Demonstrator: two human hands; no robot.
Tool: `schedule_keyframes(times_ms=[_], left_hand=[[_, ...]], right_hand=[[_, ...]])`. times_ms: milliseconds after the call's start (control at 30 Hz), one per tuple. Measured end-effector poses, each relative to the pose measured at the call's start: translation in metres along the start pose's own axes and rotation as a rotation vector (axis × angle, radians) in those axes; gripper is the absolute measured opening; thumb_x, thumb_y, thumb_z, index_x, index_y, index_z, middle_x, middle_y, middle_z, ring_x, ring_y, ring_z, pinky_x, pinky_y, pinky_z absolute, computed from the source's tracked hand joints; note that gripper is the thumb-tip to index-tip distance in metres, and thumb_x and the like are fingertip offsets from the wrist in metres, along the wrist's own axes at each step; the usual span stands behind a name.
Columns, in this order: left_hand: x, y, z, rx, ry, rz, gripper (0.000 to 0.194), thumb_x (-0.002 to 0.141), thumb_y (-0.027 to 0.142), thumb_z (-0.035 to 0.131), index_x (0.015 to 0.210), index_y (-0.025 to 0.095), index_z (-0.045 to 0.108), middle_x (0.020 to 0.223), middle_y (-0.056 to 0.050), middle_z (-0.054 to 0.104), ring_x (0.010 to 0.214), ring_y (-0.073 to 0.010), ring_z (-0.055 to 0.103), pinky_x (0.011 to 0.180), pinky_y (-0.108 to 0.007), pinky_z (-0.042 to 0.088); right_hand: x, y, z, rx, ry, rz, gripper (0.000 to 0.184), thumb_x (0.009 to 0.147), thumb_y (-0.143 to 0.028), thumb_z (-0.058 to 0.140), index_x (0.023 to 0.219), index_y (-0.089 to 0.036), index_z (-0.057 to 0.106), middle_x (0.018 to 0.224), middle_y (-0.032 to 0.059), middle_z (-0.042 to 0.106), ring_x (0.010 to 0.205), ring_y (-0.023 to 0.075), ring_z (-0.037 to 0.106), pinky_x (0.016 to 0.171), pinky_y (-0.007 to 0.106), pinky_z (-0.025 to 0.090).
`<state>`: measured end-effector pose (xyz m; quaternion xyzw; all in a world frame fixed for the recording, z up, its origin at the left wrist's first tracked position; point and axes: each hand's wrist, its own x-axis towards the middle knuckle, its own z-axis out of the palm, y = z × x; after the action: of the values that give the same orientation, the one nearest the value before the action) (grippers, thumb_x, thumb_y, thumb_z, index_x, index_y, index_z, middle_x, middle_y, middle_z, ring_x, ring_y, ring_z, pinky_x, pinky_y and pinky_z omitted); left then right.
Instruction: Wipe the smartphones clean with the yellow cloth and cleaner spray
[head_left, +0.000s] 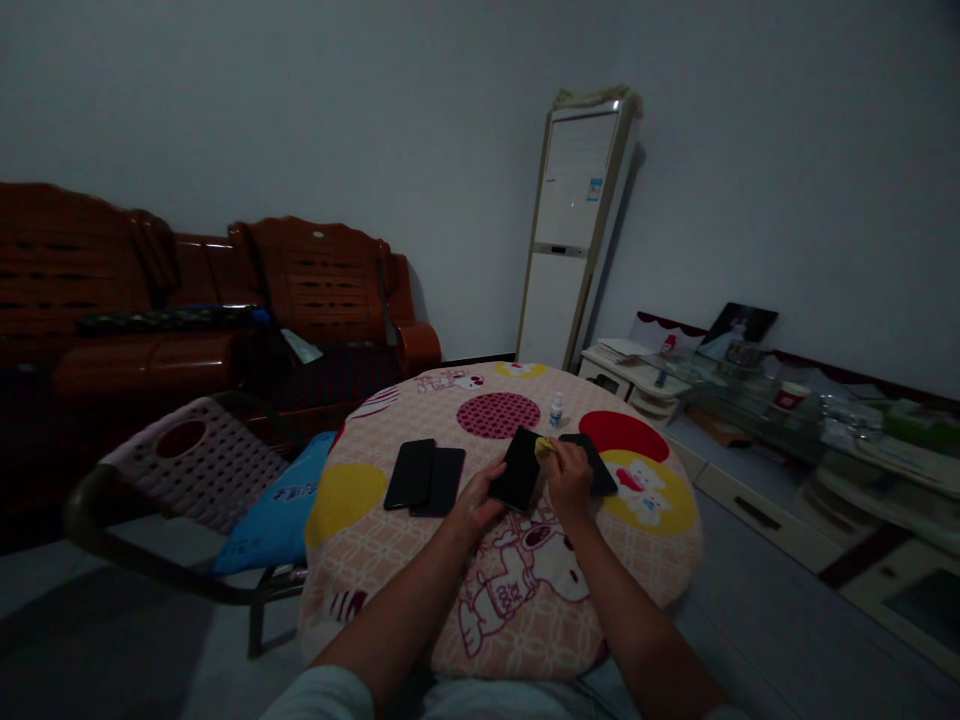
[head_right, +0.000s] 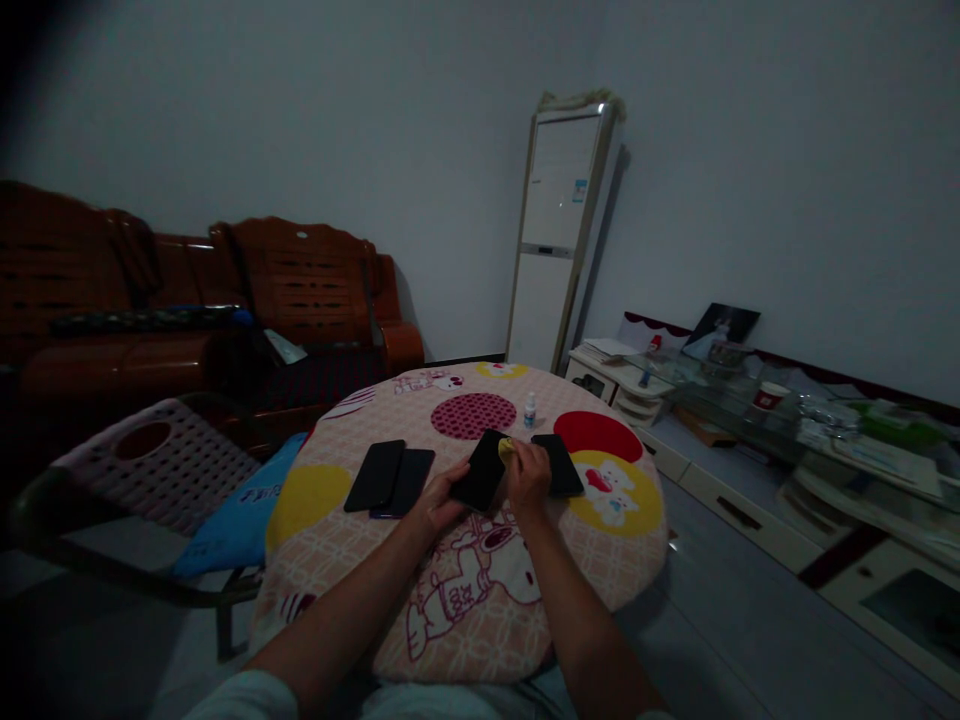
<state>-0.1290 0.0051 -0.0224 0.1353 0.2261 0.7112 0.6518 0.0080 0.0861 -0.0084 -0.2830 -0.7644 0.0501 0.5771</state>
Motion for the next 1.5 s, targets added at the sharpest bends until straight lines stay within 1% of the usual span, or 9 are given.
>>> schedule_keyframes(times_ms=[100,233,433,600,900,1067,1233,1333,1500], left_hand=[[-0.003,-0.001,0.005,-0.068,-0.047,0.001,0.046,0.086,0.01,0.049,0.132,0.013,0.051,0.11,-0.01,0.069,0.098,-0.021,0.066,0.1,-0.036,0.042],[-0.007,0.0,0.011,-0.143,-0.007,-0.125,0.033,0.092,0.027,0.047,0.115,0.008,0.061,0.094,-0.009,0.072,0.085,-0.0176,0.068,0.092,-0.029,0.047],[-0.005,-0.002,0.004,-0.143,0.069,-0.181,0.044,0.093,0.045,0.043,0.087,0.009,0.066,0.074,-0.009,0.068,0.066,-0.0173,0.066,0.07,-0.028,0.053],[-0.006,-0.008,0.004,-0.077,0.063,-0.194,0.044,0.091,0.049,0.046,0.082,0.01,0.065,0.075,-0.009,0.068,0.067,-0.0182,0.066,0.072,-0.029,0.052],[-0.016,-0.014,0.013,0.131,-0.115,-0.31,0.049,0.087,0.055,0.049,0.117,0.019,0.061,0.096,-0.011,0.07,0.081,-0.0254,0.068,0.079,-0.043,0.052],[-0.012,-0.013,0.009,0.128,-0.022,-0.254,0.049,0.085,0.059,0.05,0.1,0.015,0.065,0.083,-0.009,0.07,0.08,-0.0224,0.068,0.078,-0.034,0.052],[-0.011,-0.011,0.008,0.153,0.038,-0.281,0.055,0.082,0.065,0.048,0.086,0.012,0.065,0.079,-0.011,0.069,0.081,-0.0241,0.068,0.078,-0.033,0.052],[-0.013,-0.011,0.011,0.163,-0.009,-0.236,0.049,0.083,0.06,0.051,0.095,0.015,0.065,0.08,-0.009,0.07,0.075,-0.0225,0.068,0.076,-0.035,0.053],[-0.017,-0.012,0.012,0.23,-0.131,-0.337,0.058,0.084,0.061,0.048,0.117,0.015,0.06,0.088,-0.014,0.07,0.076,-0.0267,0.069,0.072,-0.041,0.054]], right_hand=[[0.002,-0.007,0.013,-0.085,-0.123,-0.078,0.031,0.087,-0.01,0.04,0.102,-0.016,0.067,0.088,0.0105,0.065,0.086,0.0227,0.054,0.081,0.036,0.044],[-0.009,-0.014,0.021,-0.093,-0.279,-0.145,0.027,0.089,-0.012,0.044,0.103,-0.018,0.067,0.088,0.0092,0.061,0.088,0.0226,0.051,0.08,0.035,0.044],[-0.03,-0.024,0.016,0.034,-0.375,-0.251,0.023,0.091,-0.017,0.046,0.097,-0.02,0.069,0.086,0.0068,0.057,0.084,0.0195,0.05,0.075,0.031,0.044],[-0.026,-0.023,0.015,-0.035,-0.314,-0.235,0.024,0.094,-0.02,0.045,0.096,-0.02,0.069,0.081,0.0061,0.056,0.08,0.019,0.049,0.073,0.031,0.041],[-0.006,0.002,0.009,-0.323,-0.174,-0.028,0.03,0.098,-0.024,0.038,0.099,-0.015,0.067,0.076,0.0069,0.057,0.077,0.0202,0.049,0.075,0.033,0.036],[-0.021,-0.017,0.005,-0.208,-0.301,-0.185,0.027,0.097,-0.021,0.04,0.1,-0.015,0.066,0.078,0.0068,0.059,0.08,0.0201,0.051,0.074,0.031,0.038],[-0.027,-0.027,0.003,-0.193,-0.339,-0.303,0.027,0.096,-0.023,0.041,0.098,-0.015,0.067,0.073,0.0056,0.057,0.076,0.02,0.049,0.072,0.031,0.037],[-0.018,-0.019,0.004,-0.262,-0.281,-0.242,0.026,0.097,-0.023,0.041,0.097,-0.015,0.066,0.073,0.0057,0.058,0.075,0.0195,0.05,0.072,0.031,0.036],[-0.005,0.003,0.01,-0.329,-0.164,-0.083,0.03,0.098,-0.022,0.038,0.092,-0.015,0.066,0.073,0.0061,0.057,0.073,0.0193,0.049,0.07,0.032,0.034]])
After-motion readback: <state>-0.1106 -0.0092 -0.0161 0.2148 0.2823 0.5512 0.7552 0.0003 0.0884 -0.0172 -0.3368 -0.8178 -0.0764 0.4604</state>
